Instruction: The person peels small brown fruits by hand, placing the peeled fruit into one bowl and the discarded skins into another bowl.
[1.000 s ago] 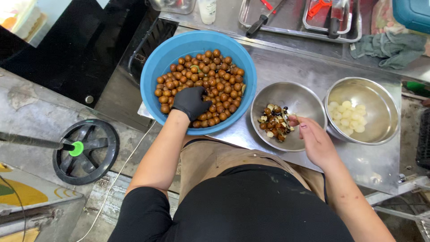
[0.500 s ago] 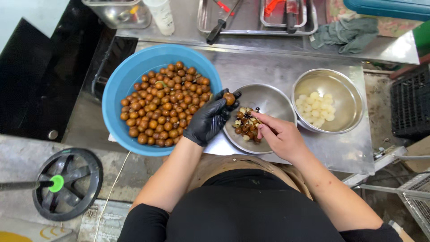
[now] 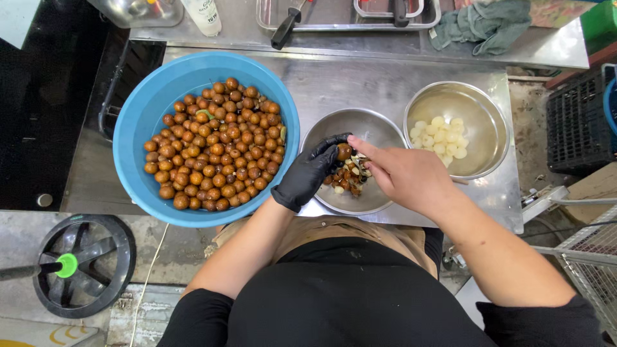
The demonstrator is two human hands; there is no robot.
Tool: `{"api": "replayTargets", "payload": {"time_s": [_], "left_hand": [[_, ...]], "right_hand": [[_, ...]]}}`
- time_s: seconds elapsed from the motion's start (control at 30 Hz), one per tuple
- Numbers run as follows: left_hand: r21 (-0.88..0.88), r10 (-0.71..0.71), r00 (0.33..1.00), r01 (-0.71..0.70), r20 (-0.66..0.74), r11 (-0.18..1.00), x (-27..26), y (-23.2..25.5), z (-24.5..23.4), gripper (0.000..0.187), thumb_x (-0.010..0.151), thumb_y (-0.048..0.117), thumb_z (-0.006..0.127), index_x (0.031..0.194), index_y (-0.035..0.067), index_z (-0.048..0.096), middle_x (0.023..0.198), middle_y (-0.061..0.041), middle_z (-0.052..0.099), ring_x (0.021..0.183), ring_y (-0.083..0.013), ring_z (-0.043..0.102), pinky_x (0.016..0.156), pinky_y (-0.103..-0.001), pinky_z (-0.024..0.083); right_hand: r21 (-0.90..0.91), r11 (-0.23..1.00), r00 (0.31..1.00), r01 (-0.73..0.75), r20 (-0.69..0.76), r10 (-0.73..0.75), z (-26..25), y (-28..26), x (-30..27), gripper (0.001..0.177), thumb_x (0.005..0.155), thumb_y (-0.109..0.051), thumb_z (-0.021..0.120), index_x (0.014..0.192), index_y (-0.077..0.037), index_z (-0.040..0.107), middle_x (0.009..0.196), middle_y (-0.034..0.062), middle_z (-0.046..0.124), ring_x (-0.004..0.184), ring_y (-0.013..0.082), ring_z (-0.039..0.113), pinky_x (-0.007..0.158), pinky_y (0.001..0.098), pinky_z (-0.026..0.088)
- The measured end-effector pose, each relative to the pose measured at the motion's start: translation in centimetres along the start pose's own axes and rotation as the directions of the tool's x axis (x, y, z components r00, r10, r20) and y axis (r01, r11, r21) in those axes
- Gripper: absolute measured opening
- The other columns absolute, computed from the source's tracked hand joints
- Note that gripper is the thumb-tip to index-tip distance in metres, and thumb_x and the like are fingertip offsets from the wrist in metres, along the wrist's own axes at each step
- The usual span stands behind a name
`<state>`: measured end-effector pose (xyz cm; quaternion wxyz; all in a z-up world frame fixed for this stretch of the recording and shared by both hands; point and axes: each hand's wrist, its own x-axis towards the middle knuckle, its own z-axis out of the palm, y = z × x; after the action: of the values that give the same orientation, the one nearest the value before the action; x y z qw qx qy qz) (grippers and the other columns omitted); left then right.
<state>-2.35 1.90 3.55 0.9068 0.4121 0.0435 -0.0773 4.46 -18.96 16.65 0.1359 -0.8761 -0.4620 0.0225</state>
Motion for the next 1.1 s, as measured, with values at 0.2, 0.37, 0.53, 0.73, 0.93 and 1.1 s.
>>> {"api": "replayTargets", "payload": {"time_s": [0.2, 0.37, 0.53, 0.73, 0.93, 1.1], "left_hand": [[0.285, 0.16, 0.987, -0.154, -0.001, 0.946, 0.3, -1.8, -0.9, 0.044, 0.109, 0.025, 0.056, 0.142, -0.003, 0.058, 0.135, -0.013, 0.066, 0.122, -0.0188, 0.063, 0.106, -0.033, 0.051], [0.298, 0.175, 0.984, -0.173, 0.021, 0.939, 0.0, -2.1, -0.6, 0.045, 0.108, 0.026, 0.055, 0.142, -0.002, 0.057, 0.138, -0.013, 0.066, 0.124, -0.0187, 0.063, 0.11, -0.033, 0.05], [0.253, 0.215, 0.976, -0.214, 0.028, 0.943, 0.5, -3.2, -1.0, 0.043, 0.109, 0.025, 0.056, 0.141, -0.003, 0.058, 0.136, -0.013, 0.066, 0.123, -0.0179, 0.064, 0.11, -0.033, 0.05], [0.333, 0.295, 0.955, -0.264, -0.043, 0.905, 1.0, -4.5, -1.4, 0.04, 0.108, 0.024, 0.058, 0.138, -0.003, 0.061, 0.13, -0.012, 0.069, 0.118, -0.0166, 0.065, 0.105, -0.031, 0.052], [0.487, 0.322, 0.946, -0.269, -0.028, 0.831, 0.8, -4.1, -0.8, 0.039, 0.11, 0.027, 0.053, 0.136, -0.001, 0.061, 0.13, -0.013, 0.07, 0.119, -0.0175, 0.065, 0.106, -0.031, 0.051], [0.617, 0.272, 0.962, -0.206, -0.015, 0.76, 0.9, -2.6, -0.6, 0.042, 0.109, 0.029, 0.05, 0.136, -0.002, 0.06, 0.13, -0.015, 0.07, 0.119, -0.0211, 0.065, 0.105, -0.033, 0.05]], "right_hand": [[-0.008, 0.999, 0.991, 0.051, 0.12, -0.05, -0.7, 0.3, 0.8, 0.054, 0.093, -0.026, 0.063, 0.145, -0.04, 0.055, 0.076, 0.0059, 0.07, 0.061, 0.0317, 0.065, 0.054, 0.045, 0.05], [0.036, 0.999, 0.966, 0.0, 0.258, -0.01, -1.1, 0.3, 1.2, 0.056, 0.093, -0.027, 0.062, 0.146, -0.042, 0.052, 0.076, 0.0091, 0.07, 0.062, 0.0333, 0.066, 0.06, 0.0461, 0.052], [-0.003, 0.999, 0.945, -0.038, 0.325, 0.036, -1.0, 0.6, 1.1, 0.055, 0.094, -0.031, 0.062, 0.146, -0.047, 0.051, 0.072, 0.0114, 0.068, 0.063, 0.0338, 0.065, 0.062, 0.0471, 0.051], [-0.004, 0.992, 0.989, 0.125, -0.084, -0.125, 2.3, 1.2, 0.1, 0.052, 0.093, -0.019, 0.067, 0.141, -0.037, 0.06, 0.073, 0.0032, 0.065, 0.06, 0.0277, 0.063, 0.049, 0.0414, 0.047], [-0.113, 0.984, 0.949, 0.134, -0.27, -0.16, 5.5, 1.3, -0.6, 0.059, 0.085, -0.008, 0.065, 0.14, -0.031, 0.066, 0.066, 0.0008, 0.055, 0.058, 0.0218, 0.059, 0.05, 0.0379, 0.047], [-0.002, 0.998, 0.98, 0.055, -0.189, -0.055, 6.2, 1.4, -0.3, 0.048, 0.092, -0.014, 0.067, 0.138, -0.029, 0.065, 0.067, 0.0016, 0.06, 0.057, 0.0233, 0.061, 0.049, 0.0378, 0.048]]}}
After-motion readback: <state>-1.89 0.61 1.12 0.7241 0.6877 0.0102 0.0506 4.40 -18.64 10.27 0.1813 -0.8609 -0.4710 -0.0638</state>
